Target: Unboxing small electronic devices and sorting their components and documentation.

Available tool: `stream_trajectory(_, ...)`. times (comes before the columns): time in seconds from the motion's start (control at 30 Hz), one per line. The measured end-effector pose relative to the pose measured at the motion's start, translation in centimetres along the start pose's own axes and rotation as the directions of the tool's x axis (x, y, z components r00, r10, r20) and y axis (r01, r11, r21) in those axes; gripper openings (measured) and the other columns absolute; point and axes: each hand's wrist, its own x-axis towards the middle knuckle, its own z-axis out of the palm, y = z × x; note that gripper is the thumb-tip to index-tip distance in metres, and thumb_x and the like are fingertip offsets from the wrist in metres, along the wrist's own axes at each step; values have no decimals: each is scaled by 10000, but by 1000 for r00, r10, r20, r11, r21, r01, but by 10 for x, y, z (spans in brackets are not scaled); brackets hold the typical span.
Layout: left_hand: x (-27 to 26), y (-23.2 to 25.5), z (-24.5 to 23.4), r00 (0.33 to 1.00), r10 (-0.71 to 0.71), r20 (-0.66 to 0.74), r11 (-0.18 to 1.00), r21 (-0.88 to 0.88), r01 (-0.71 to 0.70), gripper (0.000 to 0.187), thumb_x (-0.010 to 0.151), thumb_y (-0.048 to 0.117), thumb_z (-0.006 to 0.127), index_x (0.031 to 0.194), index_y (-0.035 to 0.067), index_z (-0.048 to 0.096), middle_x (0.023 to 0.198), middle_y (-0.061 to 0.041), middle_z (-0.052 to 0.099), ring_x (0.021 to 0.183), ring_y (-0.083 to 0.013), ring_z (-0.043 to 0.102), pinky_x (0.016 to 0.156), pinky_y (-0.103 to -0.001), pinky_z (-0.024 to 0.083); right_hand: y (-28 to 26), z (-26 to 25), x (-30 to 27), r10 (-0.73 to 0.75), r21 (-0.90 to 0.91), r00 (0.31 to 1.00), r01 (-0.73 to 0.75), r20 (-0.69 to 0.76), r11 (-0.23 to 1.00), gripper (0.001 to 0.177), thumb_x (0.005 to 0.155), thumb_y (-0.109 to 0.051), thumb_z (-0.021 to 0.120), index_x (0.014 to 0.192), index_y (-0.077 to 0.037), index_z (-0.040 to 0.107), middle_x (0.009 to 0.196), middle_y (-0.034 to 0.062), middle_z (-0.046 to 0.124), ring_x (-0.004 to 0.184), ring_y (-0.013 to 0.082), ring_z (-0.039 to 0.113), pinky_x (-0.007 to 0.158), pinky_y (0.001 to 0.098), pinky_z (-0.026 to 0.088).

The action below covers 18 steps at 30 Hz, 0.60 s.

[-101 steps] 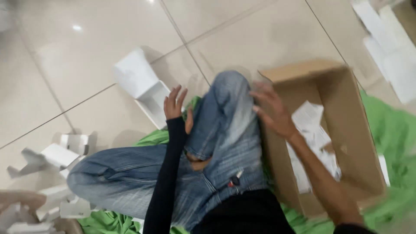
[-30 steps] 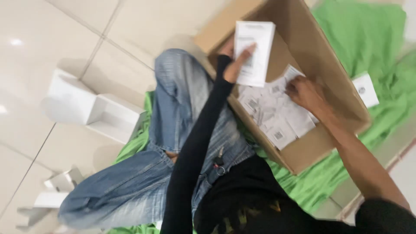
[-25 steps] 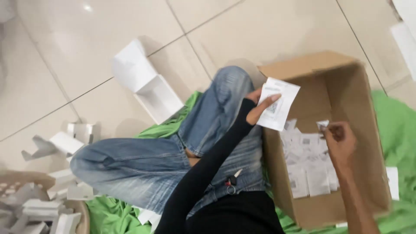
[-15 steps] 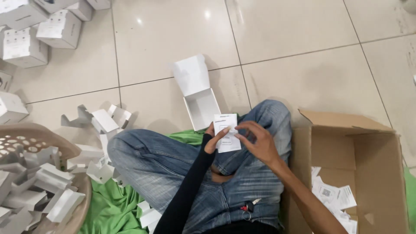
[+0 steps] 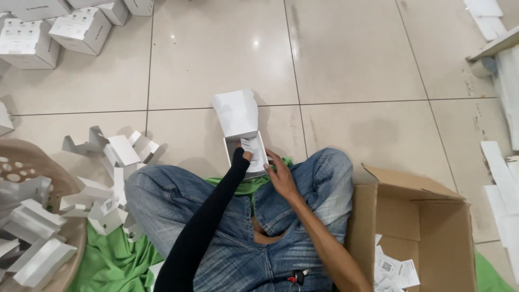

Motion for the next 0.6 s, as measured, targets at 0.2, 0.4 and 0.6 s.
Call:
stream_trajectory(0.2, -11, 15, 19, 975, -24, -223, 1000, -17, 21, 587, 779, 96, 651, 1325, -24, 469, 1096, -169, 677, 946, -261, 682, 791, -392, 569, -12, -5, 1, 20, 25, 1000, -20, -15, 999, 491, 1025, -175, 564, 1504, -110, 475, 1448, 143, 563, 1261, 291, 617, 938, 400, 574)
stream_trajectory(0.4, -64, 80, 26, 958, 132, -255, 991, 65, -120, 885, 904, 121, 778, 1579, -33, 226, 1570, -255, 377, 1407, -308, 451, 1118, -390, 411, -9, -4, -5, -37, -28, 999, 37, 9, 999, 483, 1055, -207, 543, 1522, -107, 467, 1488, 157, 527, 1303, 319, 579, 1021, 458, 525)
stream_trajectory(0.6, -187, 264, -26, 992, 126, 19, 988, -89, -124, 587, 976, 70, 612, 1533, 59, 428, 1554, -167, 507, 1370, -283, 570, 1128, -407, 484, -43, -8, 17, -228, -319, 973, 211, -17, 924, 584, 1026, -236, 599, 1552, -92, 391, 1650, 180, 308, 1493, 401, 368, 1169, 514, 387)
